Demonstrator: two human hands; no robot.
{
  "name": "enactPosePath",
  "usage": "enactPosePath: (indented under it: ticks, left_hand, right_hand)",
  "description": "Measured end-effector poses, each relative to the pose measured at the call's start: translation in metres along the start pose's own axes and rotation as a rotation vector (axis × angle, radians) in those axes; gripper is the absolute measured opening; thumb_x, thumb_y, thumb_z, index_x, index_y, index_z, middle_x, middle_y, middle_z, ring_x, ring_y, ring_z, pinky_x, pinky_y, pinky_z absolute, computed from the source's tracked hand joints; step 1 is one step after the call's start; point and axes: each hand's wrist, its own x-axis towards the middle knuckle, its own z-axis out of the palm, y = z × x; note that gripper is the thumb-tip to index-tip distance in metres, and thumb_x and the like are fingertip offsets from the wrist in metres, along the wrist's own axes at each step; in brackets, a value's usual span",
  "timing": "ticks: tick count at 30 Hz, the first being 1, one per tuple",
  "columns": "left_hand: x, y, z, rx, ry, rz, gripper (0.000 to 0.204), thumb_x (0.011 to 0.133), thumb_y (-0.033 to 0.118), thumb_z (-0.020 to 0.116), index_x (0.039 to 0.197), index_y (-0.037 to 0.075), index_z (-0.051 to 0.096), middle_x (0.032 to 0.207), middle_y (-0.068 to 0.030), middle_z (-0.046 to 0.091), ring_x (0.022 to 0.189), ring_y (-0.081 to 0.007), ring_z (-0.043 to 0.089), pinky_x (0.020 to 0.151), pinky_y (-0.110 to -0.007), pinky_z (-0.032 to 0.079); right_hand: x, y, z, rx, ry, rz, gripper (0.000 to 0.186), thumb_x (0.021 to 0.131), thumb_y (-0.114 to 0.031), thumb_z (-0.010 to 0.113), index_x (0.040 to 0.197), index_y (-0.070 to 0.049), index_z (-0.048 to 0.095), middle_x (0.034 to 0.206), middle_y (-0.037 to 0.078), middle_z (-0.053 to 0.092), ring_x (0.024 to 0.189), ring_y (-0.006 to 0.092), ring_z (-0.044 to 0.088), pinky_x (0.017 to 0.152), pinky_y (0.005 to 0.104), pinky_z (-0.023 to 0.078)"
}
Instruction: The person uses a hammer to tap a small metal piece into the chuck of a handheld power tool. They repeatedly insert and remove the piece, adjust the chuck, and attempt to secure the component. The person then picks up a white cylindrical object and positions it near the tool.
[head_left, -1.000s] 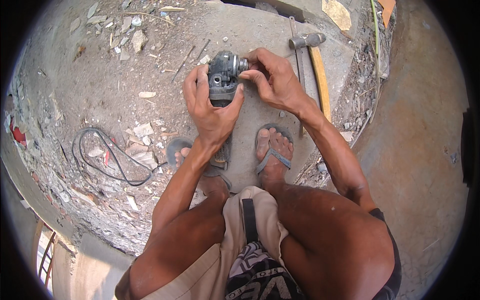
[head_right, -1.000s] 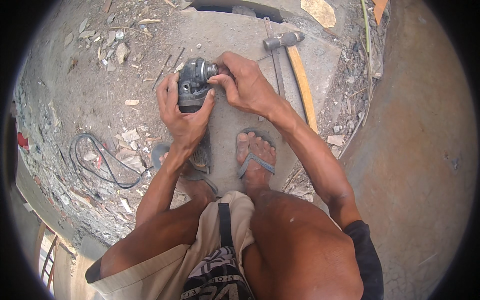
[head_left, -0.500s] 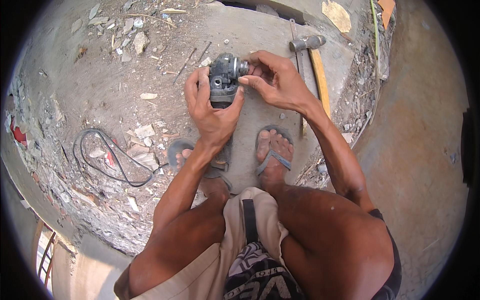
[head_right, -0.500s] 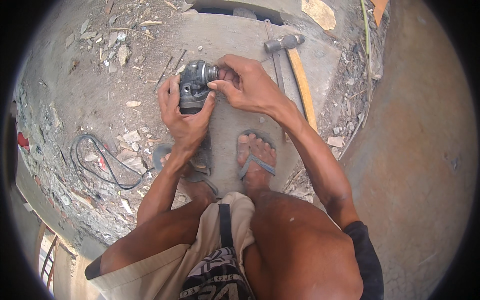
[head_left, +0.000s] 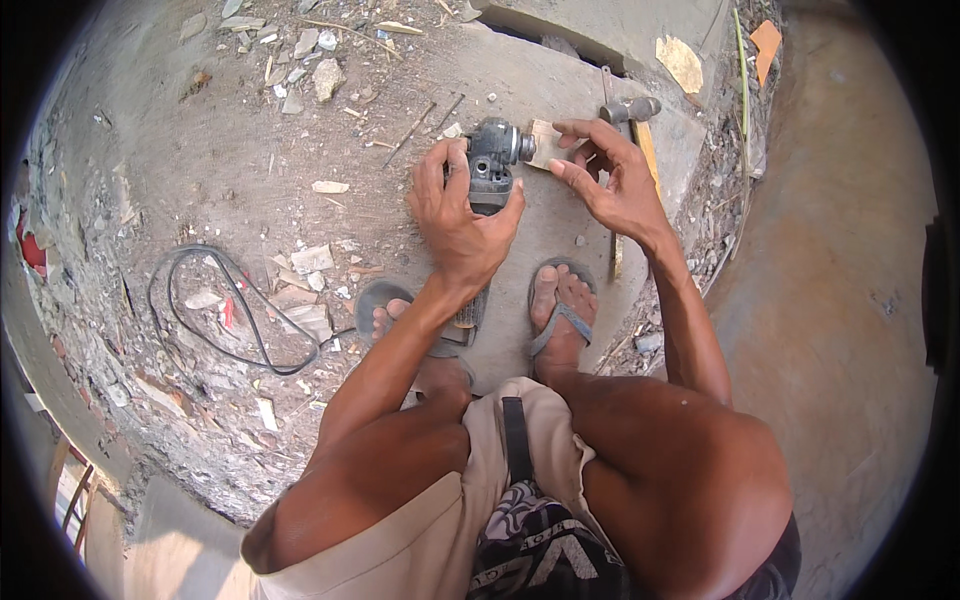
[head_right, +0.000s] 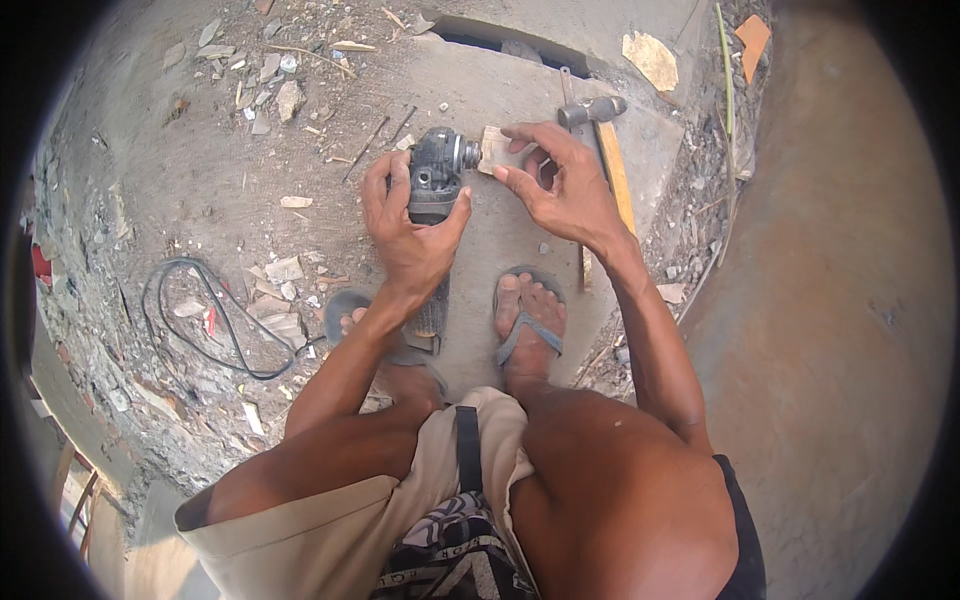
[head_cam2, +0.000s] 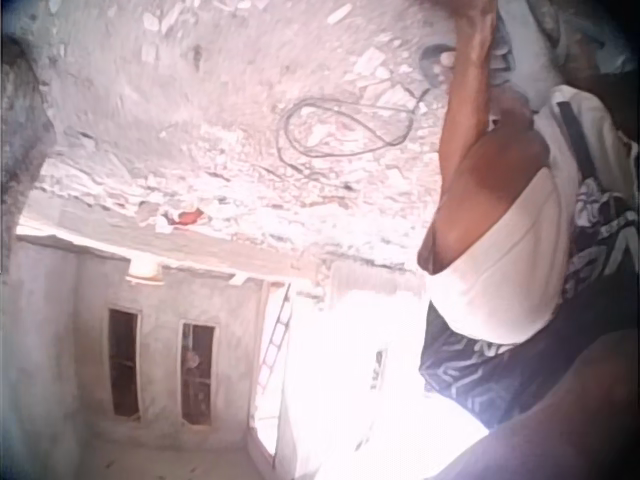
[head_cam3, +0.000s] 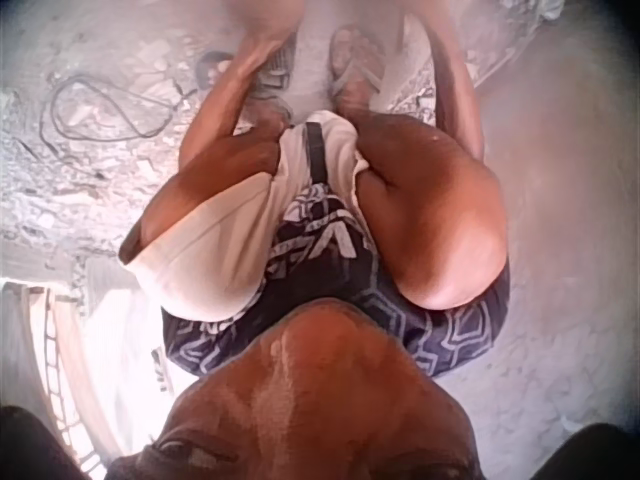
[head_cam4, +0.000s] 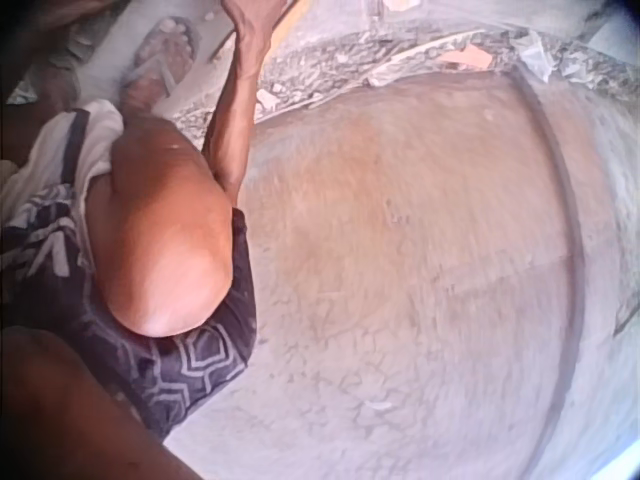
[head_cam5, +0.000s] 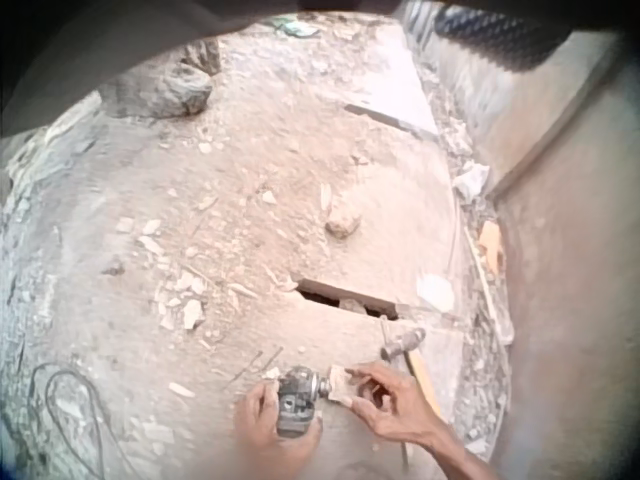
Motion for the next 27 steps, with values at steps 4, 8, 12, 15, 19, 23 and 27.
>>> enactPosePath:
  ticks: [4,8,12,15,19,23,27]
  left_hand:
    - [0.0,0.004,0.0,0.007,-0.011,-0.027,0.073,0.072,0.023,0.088,0.133,-0.004,0.059,0.133,-0.0171,0.057,0.122,-0.038,0.055,0.092,-0.052,0.041]
    - [0.001,0.005,0.0,-0.031,0.009,-0.05,0.072,0.072,0.02,0.088,0.132,-0.003,0.059,0.133,-0.0166,0.057,0.123,-0.0377,0.054,0.093,-0.054,0.04]
    - [0.003,0.011,0.001,-0.048,-0.004,-0.072,0.072,0.072,0.02,0.089,0.134,-0.003,0.058,0.133,-0.0175,0.056,0.124,-0.0379,0.054,0.093,-0.054,0.04]
    - [0.003,0.012,0.0,-0.023,-0.048,-0.107,0.076,0.074,0.023,0.09,0.137,-0.003,0.057,0.134,-0.0186,0.055,0.125,-0.0379,0.053,0.096,-0.055,0.042]
    - [0.002,0.011,0.0,0.001,-0.056,-0.113,0.075,0.073,0.022,0.09,0.136,-0.003,0.058,0.134,-0.0195,0.056,0.126,-0.0388,0.053,0.097,-0.055,0.041]
    - [0.001,0.013,0.0,0.04,-0.024,-0.083,0.075,0.072,0.023,0.09,0.135,-0.003,0.06,0.132,-0.0206,0.056,0.125,-0.0399,0.054,0.099,-0.054,0.042]
    - [0.0,0.012,0.003,0.055,-0.008,-0.055,0.075,0.071,0.021,0.091,0.135,-0.003,0.059,0.132,-0.0217,0.056,0.121,-0.0407,0.056,0.101,-0.053,0.043]
  right_hand:
    - [-0.013,-0.013,-0.003,-0.088,-0.084,0.136,0.044,0.093,-0.026,0.081,0.129,-0.003,0.071,0.111,0.008,0.07,0.084,0.0143,0.063,0.071,0.0312,0.051]
    - [-0.018,-0.034,-0.001,-0.173,-0.09,0.177,0.038,0.099,-0.026,0.073,0.13,-0.004,0.071,0.111,0.013,0.072,0.087,0.0227,0.067,0.075,0.037,0.053]
    - [0.014,-0.053,0.0,-0.251,0.016,-0.09,0.029,0.104,-0.016,0.065,0.129,-0.002,0.071,0.104,0.019,0.071,0.092,0.0328,0.07,0.081,0.0429,0.055]
    - [0.058,-0.071,0.005,-0.412,-0.159,-0.301,0.028,0.101,-0.013,0.066,0.126,-0.002,0.071,0.107,0.017,0.072,0.097,0.0361,0.071,0.083,0.0462,0.056]
    - [0.125,-0.063,0.042,-0.56,-0.393,-0.573,0.024,0.095,-0.01,0.07,0.117,-0.003,0.075,0.106,0.014,0.07,0.097,0.0337,0.071,0.082,0.0454,0.056]
    - [0.151,-0.063,0.07,-0.683,-0.588,-0.678,0.016,0.085,-0.007,0.072,0.099,0.002,0.073,0.103,0.016,0.072,0.102,0.0382,0.072,0.084,0.0484,0.058]
    - [0.161,-0.05,0.076,-0.641,-0.6,-0.757,0.012,0.086,-0.006,0.069,0.094,0.003,0.072,0.1,0.017,0.073,0.096,0.0404,0.073,0.08,0.0495,0.058]
